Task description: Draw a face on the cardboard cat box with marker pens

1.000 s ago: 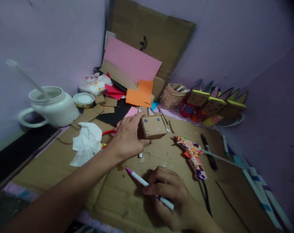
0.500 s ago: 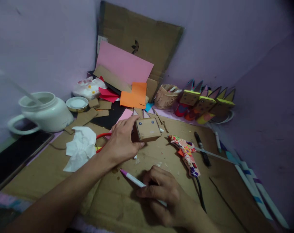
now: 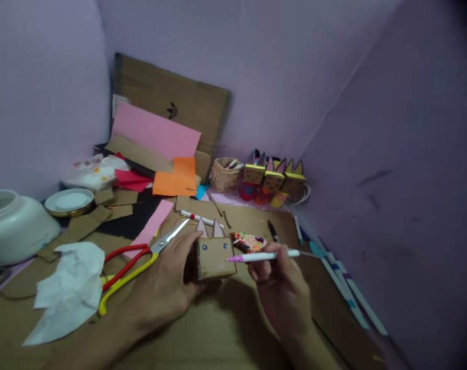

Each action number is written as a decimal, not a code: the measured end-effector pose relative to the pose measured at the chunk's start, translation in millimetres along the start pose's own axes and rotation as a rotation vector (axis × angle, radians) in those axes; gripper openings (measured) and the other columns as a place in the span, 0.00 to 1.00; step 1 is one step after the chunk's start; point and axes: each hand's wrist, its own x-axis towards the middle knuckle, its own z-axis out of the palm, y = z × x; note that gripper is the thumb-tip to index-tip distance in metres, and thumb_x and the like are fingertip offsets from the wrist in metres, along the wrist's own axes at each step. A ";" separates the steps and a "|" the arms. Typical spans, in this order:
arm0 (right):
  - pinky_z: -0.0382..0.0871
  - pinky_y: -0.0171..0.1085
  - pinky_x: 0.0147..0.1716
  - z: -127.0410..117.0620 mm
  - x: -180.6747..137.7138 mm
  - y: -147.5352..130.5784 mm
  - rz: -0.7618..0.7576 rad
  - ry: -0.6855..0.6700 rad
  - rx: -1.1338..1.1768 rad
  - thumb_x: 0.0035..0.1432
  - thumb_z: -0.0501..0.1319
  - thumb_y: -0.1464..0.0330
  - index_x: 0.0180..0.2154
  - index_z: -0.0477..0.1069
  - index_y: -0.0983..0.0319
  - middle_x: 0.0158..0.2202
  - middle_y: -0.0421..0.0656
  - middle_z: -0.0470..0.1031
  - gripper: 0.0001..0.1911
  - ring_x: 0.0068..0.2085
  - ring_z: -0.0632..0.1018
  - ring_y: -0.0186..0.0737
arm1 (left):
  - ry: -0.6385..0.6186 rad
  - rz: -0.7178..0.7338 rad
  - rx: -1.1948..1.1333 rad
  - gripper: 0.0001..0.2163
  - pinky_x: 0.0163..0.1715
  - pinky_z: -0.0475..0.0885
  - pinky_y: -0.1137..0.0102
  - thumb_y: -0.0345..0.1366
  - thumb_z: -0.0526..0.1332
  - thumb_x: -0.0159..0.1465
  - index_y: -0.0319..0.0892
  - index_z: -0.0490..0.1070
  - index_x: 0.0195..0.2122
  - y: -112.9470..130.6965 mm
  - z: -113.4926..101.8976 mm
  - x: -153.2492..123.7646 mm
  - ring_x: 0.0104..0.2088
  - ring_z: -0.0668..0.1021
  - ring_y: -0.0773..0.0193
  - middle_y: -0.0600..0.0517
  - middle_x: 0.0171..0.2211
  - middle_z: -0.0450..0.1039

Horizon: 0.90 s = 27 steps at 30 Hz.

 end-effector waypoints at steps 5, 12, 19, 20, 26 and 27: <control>0.64 0.29 0.17 2.7 2.5 4.3 0.067 0.121 0.027 0.50 0.67 0.54 0.26 0.69 0.60 0.14 0.33 0.61 0.17 0.17 0.62 0.29 | -0.026 0.061 0.046 0.33 0.57 0.64 0.47 0.33 0.65 0.52 0.46 0.57 0.59 -2.8 8.7 -3.6 0.59 0.66 0.45 0.42 0.58 0.64; 0.66 0.29 0.19 2.6 0.7 3.6 0.085 0.096 0.006 0.48 0.68 0.54 0.27 0.67 0.60 0.16 0.32 0.62 0.18 0.18 0.63 0.29 | -0.045 0.087 0.057 0.31 0.57 0.64 0.47 0.33 0.65 0.53 0.44 0.58 0.59 -4.6 13.6 -4.9 0.58 0.68 0.44 0.41 0.57 0.66; 0.63 0.29 0.19 -3.1 -7.4 -4.9 -0.142 0.034 -0.185 0.51 0.67 0.66 0.25 0.62 0.59 0.20 0.32 0.59 0.13 0.20 0.66 0.30 | -0.037 0.021 0.018 0.34 0.57 0.63 0.45 0.34 0.66 0.51 0.46 0.58 0.60 -6.5 15.4 -5.3 0.59 0.67 0.43 0.42 0.59 0.65; 0.63 0.29 0.19 -4.1 -8.5 -5.5 -0.176 0.031 -0.210 0.53 0.65 0.66 0.27 0.64 0.58 0.20 0.32 0.60 0.10 0.20 0.67 0.30 | -0.043 0.020 0.017 0.34 0.57 0.63 0.45 0.34 0.65 0.51 0.46 0.58 0.59 -7.4 15.5 -5.0 0.58 0.67 0.43 0.42 0.59 0.65; 0.66 0.32 0.23 -14.9 -16.6 -4.4 -0.282 -0.061 -0.473 0.60 0.57 0.63 0.34 0.74 0.59 0.23 0.40 0.72 0.09 0.25 0.74 0.36 | -0.076 0.009 0.050 0.33 0.57 0.63 0.47 0.34 0.64 0.53 0.47 0.55 0.59 -11.7 17.7 -5.5 0.59 0.67 0.45 0.43 0.59 0.64; 0.65 0.32 0.23 -16.1 -18.0 -3.7 -0.290 -0.073 -0.538 0.60 0.58 0.65 0.33 0.75 0.60 0.23 0.40 0.73 0.08 0.25 0.74 0.35 | -0.068 0.023 0.049 0.32 0.57 0.64 0.48 0.34 0.64 0.54 0.48 0.54 0.59 -12.2 18.6 -5.8 0.58 0.67 0.46 0.44 0.59 0.64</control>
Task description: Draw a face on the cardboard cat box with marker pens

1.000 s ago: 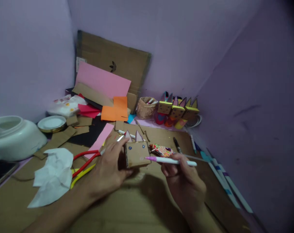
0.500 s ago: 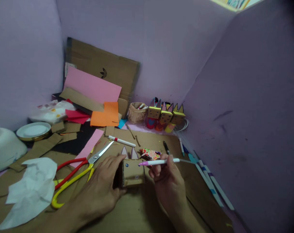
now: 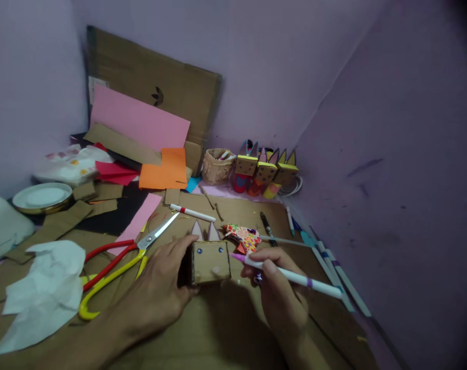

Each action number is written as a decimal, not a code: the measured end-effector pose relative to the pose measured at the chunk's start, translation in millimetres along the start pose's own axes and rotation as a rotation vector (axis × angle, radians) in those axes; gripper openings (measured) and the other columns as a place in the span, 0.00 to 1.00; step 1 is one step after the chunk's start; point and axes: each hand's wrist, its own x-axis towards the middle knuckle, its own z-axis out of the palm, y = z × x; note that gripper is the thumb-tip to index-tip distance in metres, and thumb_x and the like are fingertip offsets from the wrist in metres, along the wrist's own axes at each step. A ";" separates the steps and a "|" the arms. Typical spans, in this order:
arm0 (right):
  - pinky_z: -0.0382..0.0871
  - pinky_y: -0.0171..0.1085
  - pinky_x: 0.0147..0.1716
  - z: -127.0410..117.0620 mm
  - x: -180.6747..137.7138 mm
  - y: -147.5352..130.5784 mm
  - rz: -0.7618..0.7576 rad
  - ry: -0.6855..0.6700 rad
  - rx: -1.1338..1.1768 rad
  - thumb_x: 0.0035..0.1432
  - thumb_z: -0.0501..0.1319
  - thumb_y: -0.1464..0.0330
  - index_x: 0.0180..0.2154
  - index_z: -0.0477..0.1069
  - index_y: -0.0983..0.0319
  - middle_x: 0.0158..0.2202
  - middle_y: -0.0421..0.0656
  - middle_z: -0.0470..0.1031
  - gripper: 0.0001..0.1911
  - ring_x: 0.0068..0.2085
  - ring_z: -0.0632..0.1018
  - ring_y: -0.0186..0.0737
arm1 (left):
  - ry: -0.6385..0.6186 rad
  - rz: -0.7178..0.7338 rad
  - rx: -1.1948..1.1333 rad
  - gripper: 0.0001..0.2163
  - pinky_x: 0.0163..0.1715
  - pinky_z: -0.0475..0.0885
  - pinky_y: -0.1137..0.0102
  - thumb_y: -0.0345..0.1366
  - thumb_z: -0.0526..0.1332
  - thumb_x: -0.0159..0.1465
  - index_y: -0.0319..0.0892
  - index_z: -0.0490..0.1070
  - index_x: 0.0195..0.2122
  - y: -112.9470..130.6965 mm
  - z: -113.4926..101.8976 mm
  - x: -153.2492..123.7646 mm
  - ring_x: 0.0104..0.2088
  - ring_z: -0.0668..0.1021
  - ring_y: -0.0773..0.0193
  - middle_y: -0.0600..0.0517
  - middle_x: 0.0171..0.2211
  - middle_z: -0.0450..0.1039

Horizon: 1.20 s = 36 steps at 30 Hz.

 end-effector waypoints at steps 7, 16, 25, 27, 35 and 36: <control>0.58 0.30 0.19 5.2 -7.1 0.8 0.005 -0.004 -0.230 0.56 0.61 0.68 0.29 0.71 0.59 0.19 0.35 0.66 0.04 0.20 0.66 0.32 | 0.055 0.060 0.036 0.30 0.53 0.67 0.54 0.32 0.62 0.56 0.52 0.52 0.58 0.6 3.2 1.3 0.55 0.70 0.50 0.48 0.57 0.65; 0.54 0.29 0.18 6.4 -14.5 4.8 0.037 -0.073 -0.370 0.64 0.54 0.66 0.26 0.63 0.59 0.19 0.34 0.62 0.12 0.20 0.63 0.31 | 0.096 0.124 0.044 0.27 0.50 0.68 0.58 0.29 0.62 0.55 0.50 0.54 0.54 1.8 3.8 1.7 0.50 0.72 0.53 0.49 0.51 0.67; 0.55 0.31 0.20 8.8 -16.4 10.1 -0.013 -0.138 -0.392 0.64 0.54 0.68 0.28 0.66 0.59 0.20 0.34 0.62 0.10 0.21 0.63 0.31 | 0.084 0.112 0.039 0.30 0.51 0.67 0.58 0.25 0.62 0.52 0.51 0.53 0.54 1.5 2.6 0.2 0.52 0.71 0.54 0.49 0.52 0.66; 0.55 0.30 0.20 8.0 -17.0 12.2 -0.016 -0.136 -0.393 0.64 0.54 0.68 0.29 0.67 0.59 0.20 0.34 0.62 0.10 0.21 0.63 0.30 | 0.085 0.114 0.050 0.31 0.52 0.66 0.57 0.25 0.61 0.52 0.51 0.53 0.55 1.2 2.5 0.2 0.52 0.70 0.53 0.49 0.53 0.65; 0.55 0.30 0.20 8.2 -15.3 11.7 -0.042 -0.146 -0.437 0.64 0.55 0.69 0.29 0.67 0.60 0.21 0.34 0.63 0.09 0.21 0.64 0.30 | 0.085 0.114 0.048 0.30 0.51 0.65 0.59 0.23 0.60 0.51 0.51 0.54 0.54 2.4 2.3 0.8 0.52 0.70 0.55 0.51 0.51 0.66; 0.54 0.30 0.20 8.2 -15.3 11.7 -0.046 -0.145 -0.443 0.64 0.55 0.69 0.29 0.67 0.60 0.21 0.34 0.63 0.09 0.21 0.64 0.30 | 0.087 0.119 0.052 0.31 0.51 0.65 0.59 0.23 0.61 0.51 0.51 0.54 0.54 2.7 2.0 0.6 0.52 0.70 0.55 0.50 0.51 0.65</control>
